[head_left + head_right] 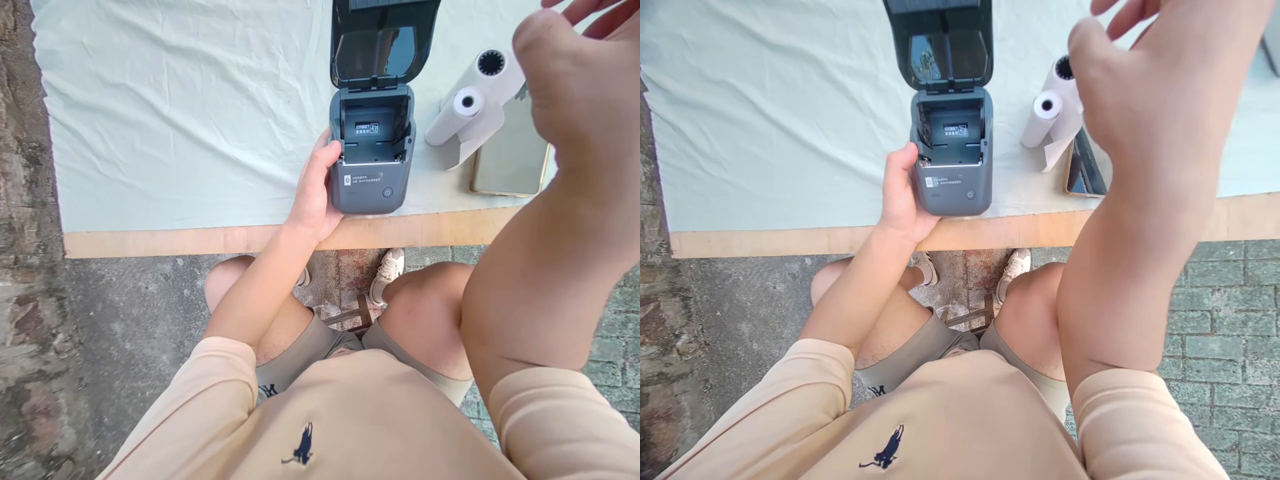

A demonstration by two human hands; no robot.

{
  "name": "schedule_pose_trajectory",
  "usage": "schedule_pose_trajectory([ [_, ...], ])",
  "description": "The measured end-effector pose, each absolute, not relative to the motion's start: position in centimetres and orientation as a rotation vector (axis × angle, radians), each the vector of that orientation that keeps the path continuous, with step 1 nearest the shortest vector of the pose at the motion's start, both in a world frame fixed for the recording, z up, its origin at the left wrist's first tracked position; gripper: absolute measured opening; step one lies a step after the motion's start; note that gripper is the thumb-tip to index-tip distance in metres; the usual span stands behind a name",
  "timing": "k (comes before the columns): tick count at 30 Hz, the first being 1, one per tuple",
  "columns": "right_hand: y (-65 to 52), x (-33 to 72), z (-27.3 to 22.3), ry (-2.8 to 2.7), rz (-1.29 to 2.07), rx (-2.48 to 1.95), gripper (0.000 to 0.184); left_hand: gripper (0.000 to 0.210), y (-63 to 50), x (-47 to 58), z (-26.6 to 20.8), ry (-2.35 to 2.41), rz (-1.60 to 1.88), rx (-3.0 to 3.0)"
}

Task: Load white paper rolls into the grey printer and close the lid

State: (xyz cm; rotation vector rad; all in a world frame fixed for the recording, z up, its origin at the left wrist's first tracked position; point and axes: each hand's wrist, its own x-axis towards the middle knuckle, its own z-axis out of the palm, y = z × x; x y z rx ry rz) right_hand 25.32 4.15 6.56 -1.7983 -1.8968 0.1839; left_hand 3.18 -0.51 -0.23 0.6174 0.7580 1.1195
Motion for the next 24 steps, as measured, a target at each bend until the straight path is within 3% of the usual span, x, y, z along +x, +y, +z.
schedule_pose_trajectory([
  [3,2.7,23.8,8.4,-1.885,0.263,-2.057,0.027,0.031,-0.5,3.2,-0.2,0.743,1.113,0.613],
  [12,2.9,21.7,8.2,-1.890,0.412,-2.304,0.053,0.034,-0.4,3.1,-0.7,0.743,1.118,0.569],
  [18,3.1,21.7,7.4,-1.863,0.348,-2.246,0.036,0.035,-0.3,3.2,-0.4,0.758,1.118,0.527],
  [24,3.0,21.7,7.6,-1.849,0.310,-2.276,0.040,0.036,-0.3,3.3,-0.5,0.754,1.126,0.541],
])
